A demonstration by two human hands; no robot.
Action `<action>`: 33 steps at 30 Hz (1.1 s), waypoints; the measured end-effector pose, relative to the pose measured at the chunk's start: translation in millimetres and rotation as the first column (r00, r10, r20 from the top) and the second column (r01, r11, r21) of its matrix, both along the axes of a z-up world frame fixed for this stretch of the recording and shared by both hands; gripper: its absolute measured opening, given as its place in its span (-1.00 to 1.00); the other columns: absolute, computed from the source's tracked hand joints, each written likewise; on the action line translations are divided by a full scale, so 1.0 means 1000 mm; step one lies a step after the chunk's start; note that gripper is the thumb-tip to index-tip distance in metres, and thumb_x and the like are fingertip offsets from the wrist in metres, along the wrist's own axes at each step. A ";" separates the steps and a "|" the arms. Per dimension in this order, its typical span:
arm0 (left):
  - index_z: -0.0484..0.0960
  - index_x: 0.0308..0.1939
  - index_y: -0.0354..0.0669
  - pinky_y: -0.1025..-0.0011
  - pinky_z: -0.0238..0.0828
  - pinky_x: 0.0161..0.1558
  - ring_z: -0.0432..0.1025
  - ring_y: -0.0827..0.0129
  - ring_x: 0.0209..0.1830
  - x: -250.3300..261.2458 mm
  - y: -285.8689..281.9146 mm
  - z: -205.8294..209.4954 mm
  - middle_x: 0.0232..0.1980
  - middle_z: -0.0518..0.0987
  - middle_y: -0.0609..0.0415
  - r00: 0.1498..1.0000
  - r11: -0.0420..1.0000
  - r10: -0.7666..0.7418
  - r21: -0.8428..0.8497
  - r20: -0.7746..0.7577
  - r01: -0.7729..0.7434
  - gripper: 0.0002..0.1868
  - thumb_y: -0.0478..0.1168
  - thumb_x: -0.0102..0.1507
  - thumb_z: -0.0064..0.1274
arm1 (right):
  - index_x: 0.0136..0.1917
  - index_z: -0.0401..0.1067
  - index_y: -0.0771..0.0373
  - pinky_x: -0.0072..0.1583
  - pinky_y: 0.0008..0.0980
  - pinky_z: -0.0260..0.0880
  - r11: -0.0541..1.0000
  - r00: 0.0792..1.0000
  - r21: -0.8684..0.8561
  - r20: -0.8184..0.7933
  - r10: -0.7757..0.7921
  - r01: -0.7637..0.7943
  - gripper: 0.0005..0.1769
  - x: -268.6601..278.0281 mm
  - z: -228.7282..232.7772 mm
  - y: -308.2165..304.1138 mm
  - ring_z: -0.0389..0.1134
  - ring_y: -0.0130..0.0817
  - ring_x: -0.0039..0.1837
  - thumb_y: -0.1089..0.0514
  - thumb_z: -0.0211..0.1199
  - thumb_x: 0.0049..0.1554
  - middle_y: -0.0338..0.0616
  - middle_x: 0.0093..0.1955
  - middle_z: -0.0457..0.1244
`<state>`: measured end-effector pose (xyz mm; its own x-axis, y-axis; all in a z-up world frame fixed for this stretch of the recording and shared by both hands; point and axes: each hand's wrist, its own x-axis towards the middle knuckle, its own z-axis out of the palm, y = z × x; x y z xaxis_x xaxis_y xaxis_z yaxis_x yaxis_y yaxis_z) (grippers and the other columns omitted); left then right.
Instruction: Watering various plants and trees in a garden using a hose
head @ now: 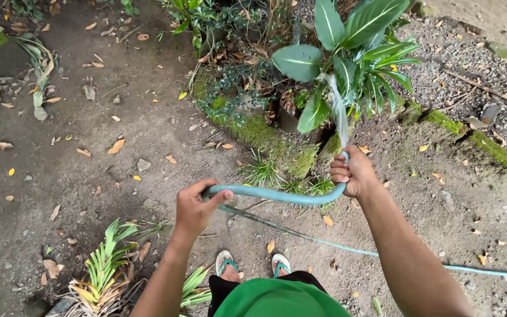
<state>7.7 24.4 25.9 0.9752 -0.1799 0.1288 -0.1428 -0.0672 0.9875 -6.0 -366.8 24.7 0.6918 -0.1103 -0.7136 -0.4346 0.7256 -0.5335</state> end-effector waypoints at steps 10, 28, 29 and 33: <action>0.64 -0.36 -0.30 0.50 0.34 -0.39 0.33 0.47 -0.47 0.010 -0.025 0.008 -0.51 0.51 -0.02 0.998 0.998 -0.065 -0.008 -0.010 0.065 -0.66 -0.13 0.00 0.40 | -0.38 0.06 0.03 -0.58 -0.71 -0.22 1.000 1.000 0.003 0.026 -0.008 0.007 -0.74 -0.022 0.005 -0.016 -0.26 -0.80 -0.59 -0.03 -0.12 0.10 -0.54 -0.50 -0.23; 0.63 -0.42 -0.24 0.60 0.19 -0.46 0.24 0.53 -0.54 0.020 -0.083 0.049 -0.58 0.44 0.10 0.983 0.983 -0.185 0.014 0.018 0.185 -0.74 -0.20 0.01 0.41 | -0.36 0.10 -0.01 -0.61 -0.69 -0.13 0.994 0.992 -0.009 0.057 -0.110 0.111 -0.71 -0.056 0.007 -0.055 -0.20 -0.74 -0.59 -0.03 -0.21 0.19 -0.56 -0.50 -0.15; 0.63 -0.42 -0.24 0.60 0.19 -0.46 0.24 0.53 -0.54 0.021 -0.084 0.050 -0.58 0.44 0.10 0.982 0.982 -0.188 0.016 0.024 0.188 -0.74 -0.20 0.01 0.41 | -0.36 0.10 -0.01 -0.61 -0.69 -0.13 0.993 0.992 -0.007 0.062 -0.113 0.114 -0.71 -0.052 0.013 -0.059 -0.20 -0.74 -0.59 -0.03 -0.21 0.19 -0.56 -0.50 -0.15; 0.63 -0.43 -0.22 0.59 0.15 -0.49 0.22 0.54 -0.56 0.025 -0.091 0.059 -0.61 0.42 0.10 0.984 0.985 -0.166 0.046 0.068 0.164 -0.75 -0.18 0.03 0.39 | -0.32 0.09 0.08 -0.59 -0.74 -0.14 0.979 0.989 -0.175 0.121 -0.079 0.100 -0.72 -0.027 0.057 -0.069 -0.20 -0.81 -0.56 -0.03 -0.21 0.17 -0.53 -0.47 -0.20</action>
